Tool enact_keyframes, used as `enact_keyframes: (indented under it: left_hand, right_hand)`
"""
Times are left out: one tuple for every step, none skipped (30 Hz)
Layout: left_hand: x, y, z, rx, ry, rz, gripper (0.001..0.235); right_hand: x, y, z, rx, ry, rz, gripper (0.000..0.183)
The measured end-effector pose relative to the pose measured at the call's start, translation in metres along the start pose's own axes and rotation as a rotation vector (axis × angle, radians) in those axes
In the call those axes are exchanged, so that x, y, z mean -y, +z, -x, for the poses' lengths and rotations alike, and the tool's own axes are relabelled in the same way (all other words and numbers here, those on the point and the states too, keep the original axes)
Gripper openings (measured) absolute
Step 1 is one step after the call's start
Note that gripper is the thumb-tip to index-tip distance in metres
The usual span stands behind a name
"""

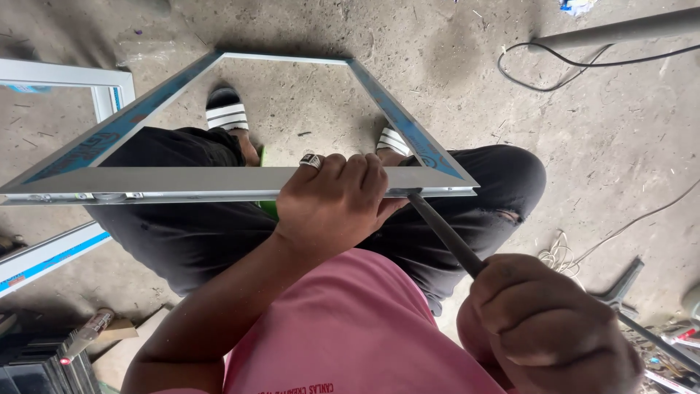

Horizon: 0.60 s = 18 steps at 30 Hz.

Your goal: The person is smoothing the edges of an aluminum frame with a file, drilling holes, and using a hand tool to assemble the frame.

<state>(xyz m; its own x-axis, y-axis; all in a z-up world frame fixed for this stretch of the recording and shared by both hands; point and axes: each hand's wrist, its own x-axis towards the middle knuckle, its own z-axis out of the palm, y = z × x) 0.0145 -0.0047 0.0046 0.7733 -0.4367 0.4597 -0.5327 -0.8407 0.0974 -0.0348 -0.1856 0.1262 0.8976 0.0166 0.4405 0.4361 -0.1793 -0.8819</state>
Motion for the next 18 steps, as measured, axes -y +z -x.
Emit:
enact_keyframes:
  left_hand:
    - [0.000, 0.000, 0.000, 0.014, -0.004, -0.003, 0.058]
    - [-0.001, 0.000, -0.001, 0.027, -0.007, -0.005, 0.056]
    - [0.000, -0.001, 0.000, 0.034, -0.010, -0.004, 0.056]
    - [0.000, -0.003, 0.001, 0.038, -0.011, 0.005, 0.055]
    - [0.000, -0.003, 0.000, 0.028, -0.012, 0.009, 0.054]
    - [0.000, -0.001, -0.003, 0.020, -0.014, 0.006, 0.054]
    - [0.000, 0.000, -0.003, 0.026, -0.014, 0.011, 0.053]
    - [0.000, 0.000, -0.003, 0.032, -0.014, 0.015, 0.053]
    - [-0.001, 0.001, -0.002, 0.014, -0.024, 0.004, 0.053]
    - [-0.001, 0.003, -0.002, 0.006, -0.027, 0.005, 0.056]
    - [-0.003, -0.001, 0.003, 0.032, -0.030, 0.019, 0.058]
    - [-0.001, -0.001, 0.001, 0.049, -0.040, 0.022, 0.058]
    - [-0.001, 0.001, 0.001, 0.052, -0.032, 0.043, 0.055]
    - [0.000, 0.003, 0.001, 0.054, -0.024, 0.065, 0.053]
    - [0.001, 0.004, -0.002, 0.041, -0.028, 0.056, 0.053]
    - [0.002, 0.005, -0.006, 0.045, -0.028, 0.059, 0.056]
    - [-0.001, 0.001, -0.003, 0.075, -0.028, 0.077, 0.058]
    - [-0.002, 0.001, -0.002, 0.087, -0.031, 0.083, 0.058]
  right_hand:
    - [-0.003, -0.002, -0.004, 0.154, 0.020, -0.013, 0.045]
    - [-0.006, -0.003, -0.009, 0.308, 0.046, -0.028, 0.053]
    - [-0.019, -0.002, -0.013, 0.309, 0.053, -0.031, 0.053]
    - [-0.030, -0.001, -0.017, 0.436, -0.079, -0.114, 0.042]
    - [-0.043, -0.003, -0.023, 0.569, -0.222, -0.192, 0.034]
    - [-0.039, -0.001, -0.027, 0.573, -0.229, -0.189, 0.034]
    - [-0.033, 0.002, -0.030, 0.532, -0.175, -0.193, 0.029]
    - [-0.028, 0.005, -0.034, 0.491, -0.120, -0.197, 0.028]
    - [-0.010, -0.001, -0.035, 0.505, -0.138, -0.196, 0.028]
    - [0.006, -0.007, -0.036, 0.556, 0.137, -0.027, 0.033]
    - [0.027, -0.011, -0.036, 0.593, 0.443, 0.134, 0.041]
    - [0.021, -0.011, -0.040, 0.603, 0.458, 0.125, 0.041]
    - [0.018, -0.010, -0.039, 0.651, 0.365, 0.099, 0.041]
    - [0.015, -0.010, -0.038, 0.699, 0.271, 0.072, 0.041]
    - [0.011, -0.016, -0.037, 0.704, 0.256, 0.076, 0.041]
    - [0.008, -0.022, -0.037, 0.767, 0.363, 0.081, 0.044]
    - [0.010, -0.027, -0.031, 0.824, 0.499, 0.078, 0.048]
    - [-0.005, -0.015, -0.033, 0.826, 0.512, 0.072, 0.048]
